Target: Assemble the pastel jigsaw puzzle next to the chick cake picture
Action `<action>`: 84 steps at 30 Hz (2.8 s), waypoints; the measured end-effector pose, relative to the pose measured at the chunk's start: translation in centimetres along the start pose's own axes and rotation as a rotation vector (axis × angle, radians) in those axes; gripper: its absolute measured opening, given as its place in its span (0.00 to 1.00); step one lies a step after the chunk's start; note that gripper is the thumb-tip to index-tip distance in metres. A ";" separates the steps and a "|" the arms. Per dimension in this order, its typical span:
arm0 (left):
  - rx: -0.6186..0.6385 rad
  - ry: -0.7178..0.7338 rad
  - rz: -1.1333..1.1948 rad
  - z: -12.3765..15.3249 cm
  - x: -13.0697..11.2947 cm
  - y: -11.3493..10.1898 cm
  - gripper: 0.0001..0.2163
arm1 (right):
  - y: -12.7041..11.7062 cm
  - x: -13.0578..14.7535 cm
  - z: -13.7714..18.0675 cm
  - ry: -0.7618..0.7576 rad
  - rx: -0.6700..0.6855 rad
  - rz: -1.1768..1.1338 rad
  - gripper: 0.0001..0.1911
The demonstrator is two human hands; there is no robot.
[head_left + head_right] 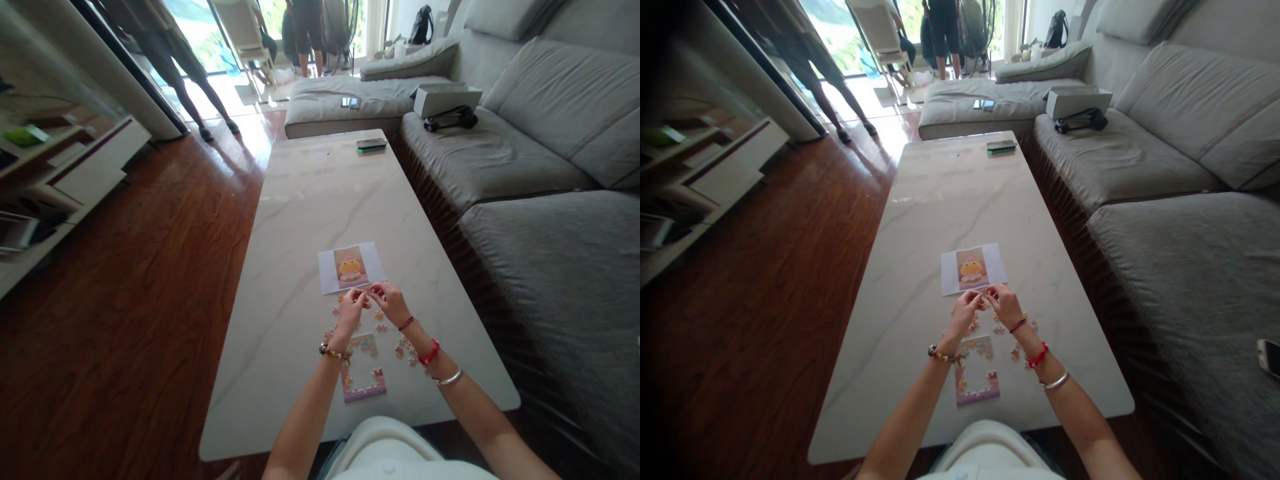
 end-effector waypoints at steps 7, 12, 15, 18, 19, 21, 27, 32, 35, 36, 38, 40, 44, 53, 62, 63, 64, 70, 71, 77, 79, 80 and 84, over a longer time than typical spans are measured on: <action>0.027 0.029 -0.431 4.4 0.1 -1.1 0.05 | 0.1 0.6 3.0 -0.009 0.147 0.036 0.06; 0.084 0.180 -0.907 11.0 1.6 -1.0 0.10 | 1.8 -0.7 8.7 0.043 0.307 0.058 0.06; 0.168 0.251 -0.975 13.7 2.9 0.0 0.13 | 3.1 -1.3 11.9 0.081 0.364 0.085 0.07; 0.212 0.287 -1.017 14.8 3.6 0.8 0.14 | 4.0 -1.6 13.7 0.097 0.380 0.140 0.07; 0.222 0.291 -1.028 15.0 3.7 1.0 0.15 | 4.3 -1.6 14.0 0.092 0.387 0.154 0.07; 0.241 0.296 -1.041 15.1 3.7 1.3 0.15 | 4.8 -1.5 14.3 0.074 0.400 0.178 0.07; 0.267 0.305 -1.047 15.1 3.6 1.6 0.15 | 5.2 -1.2 14.2 0.046 0.384 0.241 0.08; 0.270 0.321 -1.013 15.2 3.5 2.0 0.14 | 5.1 -1.0 14.1 0.043 0.370 0.251 0.07; 0.287 0.322 -1.027 15.2 3.6 2.4 0.15 | 5.1 -0.9 14.1 0.039 0.373 0.250 0.07; 0.295 0.320 -1.038 15.2 3.7 2.6 0.15 | 5.1 -0.9 14.1 0.039 0.372 0.251 0.07; 0.311 0.317 -1.059 15.2 3.9 2.9 0.15 | 5.0 -1.0 14.2 0.041 0.368 0.250 0.07; 0.320 0.313 -1.068 15.1 4.0 3.0 0.15 | 4.9 -1.1 14.2 0.045 0.368 0.245 0.08; 0.308 0.303 -1.063 14.9 3.9 2.9 0.15 | 4.8 -1.4 14.5 0.070 0.362 0.233 0.07; 0.073 0.409 -0.992 10.0 0.7 0.7 0.15 | 2.1 -0.8 8.1 0.049 0.119 0.101 0.06; -0.111 0.521 -0.865 1.0 -6.0 -0.6 0.14 | -2.0 0.5 -2.2 -0.069 -0.048 0.121 0.05; -0.114 0.528 -0.855 1.0 -6.2 -0.8 0.15 | -2.0 0.3 -2.2 -0.066 -0.051 0.121 0.06; -0.115 0.532 -0.847 1.0 -6.2 -0.9 0.15 | -2.0 0.1 -2.2 -0.061 -0.054 0.121 0.06; -0.135 0.506 -0.841 1.4 -5.3 -1.7 0.13 | -1.3 0.0 -1.5 -0.076 -0.035 0.122 0.06; -0.137 0.504 -0.844 1.4 -5.1 -1.8 0.13 | -1.2 0.1 -1.5 -0.080 -0.029 0.123 0.05; -0.105 0.465 -0.842 3.4 -4.4 -1.5 0.13 | -1.7 0.6 -0.2 -0.046 0.013 0.132 0.05; -0.052 0.452 -0.812 5.2 -3.8 -1.0 0.12 | -1.8 0.6 1.2 -0.014 0.049 0.117 0.05; -0.032 0.440 -0.800 6.2 -3.3 -0.8 0.12 | -1.6 0.4 2.1 0.004 0.074 0.110 0.05; 0.091 0.373 -0.799 10.6 -0.2 0.2 0.13 | 0.0 -0.5 6.6 0.046 0.197 0.079 0.07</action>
Point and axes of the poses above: each hand's wrist, its own z-axis away from the middle knuckle, its own y-axis out of the palm, x = y × z, the point moved 10 cm from there along -z, towards the middle knuckle, and after that the axes turned 4 degrees about x, right-handed, at the moved point
